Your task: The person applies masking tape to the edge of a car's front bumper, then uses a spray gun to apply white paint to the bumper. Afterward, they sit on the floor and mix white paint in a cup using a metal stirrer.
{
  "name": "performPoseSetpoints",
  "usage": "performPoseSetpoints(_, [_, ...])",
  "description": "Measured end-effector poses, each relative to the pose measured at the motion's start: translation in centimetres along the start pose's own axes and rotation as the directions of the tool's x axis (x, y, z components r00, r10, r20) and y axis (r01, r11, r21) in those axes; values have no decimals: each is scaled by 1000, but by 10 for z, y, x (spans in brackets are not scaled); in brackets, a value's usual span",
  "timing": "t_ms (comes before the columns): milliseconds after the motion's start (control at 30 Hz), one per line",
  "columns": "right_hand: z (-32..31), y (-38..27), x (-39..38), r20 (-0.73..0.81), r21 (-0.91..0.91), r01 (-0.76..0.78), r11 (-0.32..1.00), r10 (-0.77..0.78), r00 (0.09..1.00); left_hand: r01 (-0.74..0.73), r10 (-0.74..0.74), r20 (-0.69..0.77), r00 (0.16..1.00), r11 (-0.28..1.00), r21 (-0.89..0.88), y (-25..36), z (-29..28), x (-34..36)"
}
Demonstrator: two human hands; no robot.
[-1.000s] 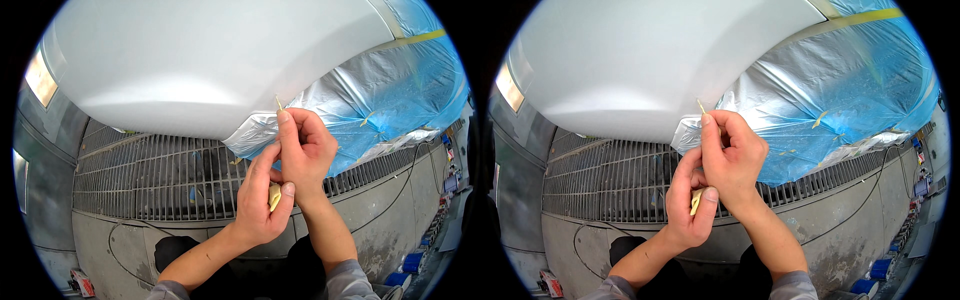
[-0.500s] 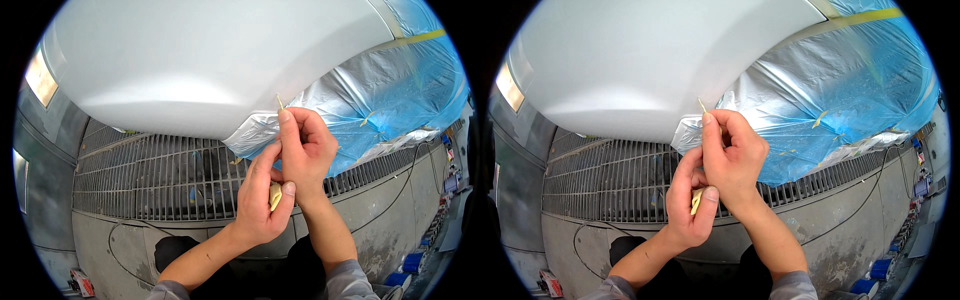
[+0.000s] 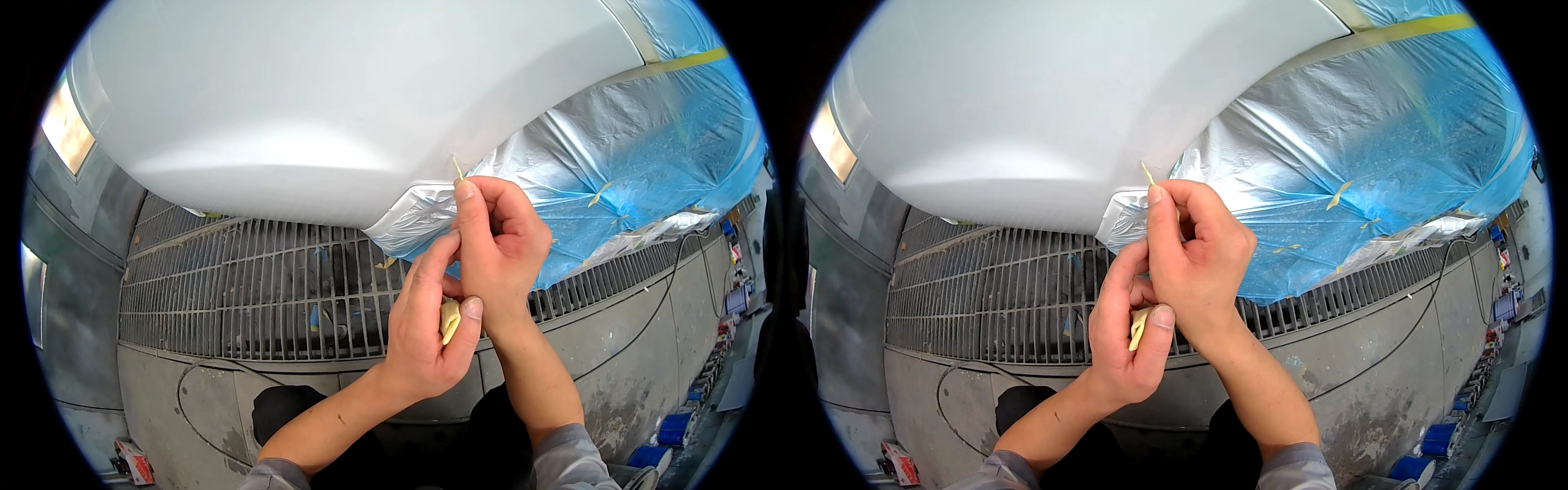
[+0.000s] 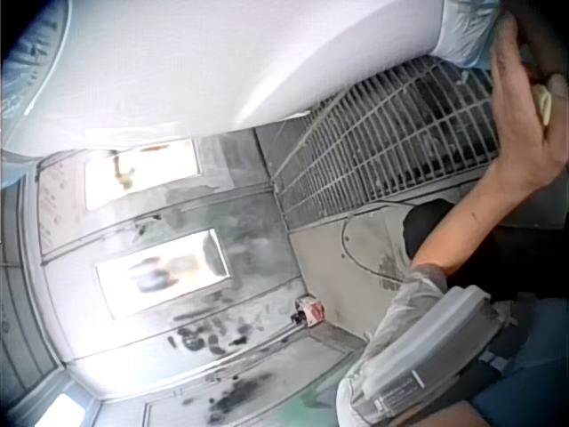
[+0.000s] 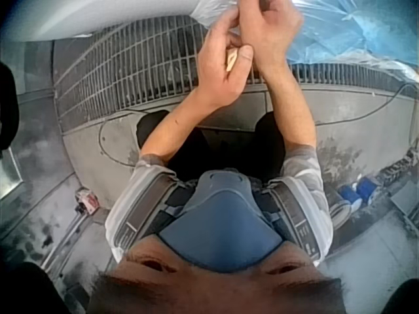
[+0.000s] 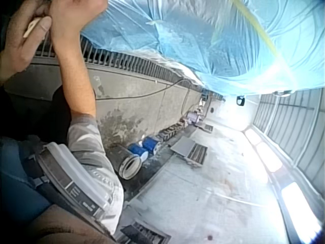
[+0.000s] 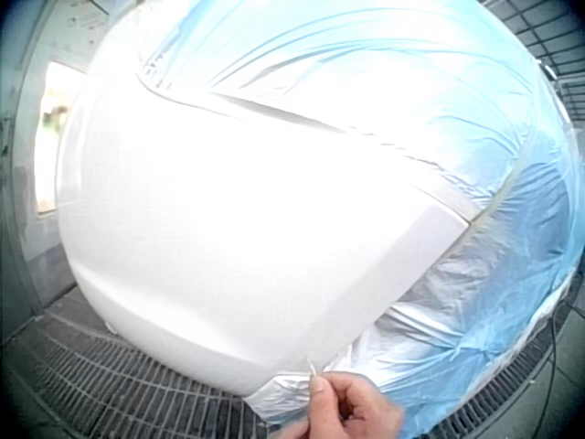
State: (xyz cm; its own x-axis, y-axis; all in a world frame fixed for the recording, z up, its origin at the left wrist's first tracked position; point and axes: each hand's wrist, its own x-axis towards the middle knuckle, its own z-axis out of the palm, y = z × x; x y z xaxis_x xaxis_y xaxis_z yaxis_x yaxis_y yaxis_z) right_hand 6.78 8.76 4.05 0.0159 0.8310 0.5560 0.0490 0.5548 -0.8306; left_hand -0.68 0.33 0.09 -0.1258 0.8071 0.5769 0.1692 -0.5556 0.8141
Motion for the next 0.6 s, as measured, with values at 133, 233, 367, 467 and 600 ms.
performPoseSetpoints(133, [0, 0, 0, 1, 1, -6, 1000, 6, 1000, -4, 4, 1, 1000, 1000, 14, 0, 0, 0])
performPoseSetpoints(233, [0, 0, 0, 0, 4, -4, 1000, 4, 1000, 4, -4, 0, 1000, 1000, 11, 0, 0, 0])
performPoseSetpoints(367, [0, -1, 0, -4, 5, -6, 1000, 6, 1000, 8, -8, -3, 1000, 1000, 15, 1, 0, 0])
performPoseSetpoints(467, [0, 0, 0, 0, 8, -10, 1000, 10, 1000, 6, -6, -2, 1000, 1000, 21, 0, 0, -1])
performPoseSetpoints(600, [1, 1, 1, -6, 20, -3, 1000, 3, 1000, 8, -8, 1, 1000, 1000, 23, 1, 0, 0])
